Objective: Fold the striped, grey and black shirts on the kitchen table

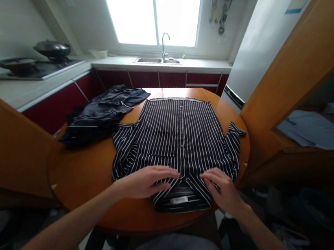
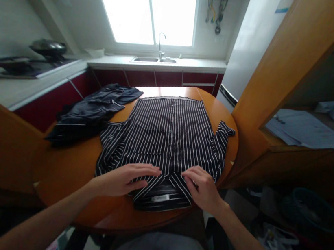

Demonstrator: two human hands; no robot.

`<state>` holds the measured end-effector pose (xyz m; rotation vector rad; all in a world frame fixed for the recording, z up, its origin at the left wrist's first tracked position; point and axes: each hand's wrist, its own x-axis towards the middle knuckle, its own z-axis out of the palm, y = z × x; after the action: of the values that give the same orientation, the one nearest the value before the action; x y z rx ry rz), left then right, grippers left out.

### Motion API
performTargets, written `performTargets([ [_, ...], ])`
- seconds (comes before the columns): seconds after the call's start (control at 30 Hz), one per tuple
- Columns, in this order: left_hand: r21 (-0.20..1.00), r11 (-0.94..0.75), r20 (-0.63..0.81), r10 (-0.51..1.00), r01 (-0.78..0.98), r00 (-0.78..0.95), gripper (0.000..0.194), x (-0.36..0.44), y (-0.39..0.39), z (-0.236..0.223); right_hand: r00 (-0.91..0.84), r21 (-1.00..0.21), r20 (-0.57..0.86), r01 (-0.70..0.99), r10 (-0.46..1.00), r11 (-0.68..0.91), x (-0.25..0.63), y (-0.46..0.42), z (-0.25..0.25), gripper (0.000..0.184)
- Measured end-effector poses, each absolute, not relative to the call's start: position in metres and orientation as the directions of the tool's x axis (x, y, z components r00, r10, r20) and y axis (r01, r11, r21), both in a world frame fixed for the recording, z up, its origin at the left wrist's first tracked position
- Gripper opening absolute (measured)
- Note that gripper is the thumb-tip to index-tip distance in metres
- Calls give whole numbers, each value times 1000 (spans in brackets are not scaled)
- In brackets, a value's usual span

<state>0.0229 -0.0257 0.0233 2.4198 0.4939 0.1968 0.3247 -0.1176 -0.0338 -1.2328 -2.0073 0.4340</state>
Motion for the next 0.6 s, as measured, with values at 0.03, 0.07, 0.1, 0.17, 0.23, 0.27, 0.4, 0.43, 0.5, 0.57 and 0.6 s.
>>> performTargets([
  [0.03,604,-736,49,418,306,907,38,34,-17,18,-213,-592,411,678,887,437,318,-106,-35,31],
  [0.07,571,-750,85,458,334,885,39,46,-8,10,-186,-559,397,728,899,398,311,-96,-38,35],
  [0.1,526,-765,114,496,371,861,42,55,-1,-1,-185,-515,371,774,910,367,304,-87,-43,41],
  [0.17,413,-795,102,524,443,846,49,68,9,-26,-221,-414,288,848,932,330,291,-78,-56,49],
  [0.23,316,-826,77,512,466,855,57,72,12,-48,-250,-329,205,893,946,308,283,-78,-69,54],
  [0.27,282,-839,72,502,465,862,59,71,12,-55,-254,-301,177,906,951,298,282,-79,-74,55],
  [0.4,235,-867,80,469,440,880,62,63,8,-65,-237,-263,154,926,959,271,282,-85,-82,57],
  [0.43,235,-868,82,466,437,881,62,62,7,-64,-234,-262,159,927,959,269,283,-86,-82,57],
  [0.5,245,-868,85,463,432,882,64,61,8,-61,-233,-263,165,926,958,271,283,-85,-81,58],
  [0.57,267,-864,86,463,427,882,64,62,9,-59,-231,-262,165,927,959,269,283,-85,-81,59],
  [0.6,281,-860,90,466,426,880,64,62,9,-58,-230,-261,163,928,959,267,283,-85,-82,59],
])
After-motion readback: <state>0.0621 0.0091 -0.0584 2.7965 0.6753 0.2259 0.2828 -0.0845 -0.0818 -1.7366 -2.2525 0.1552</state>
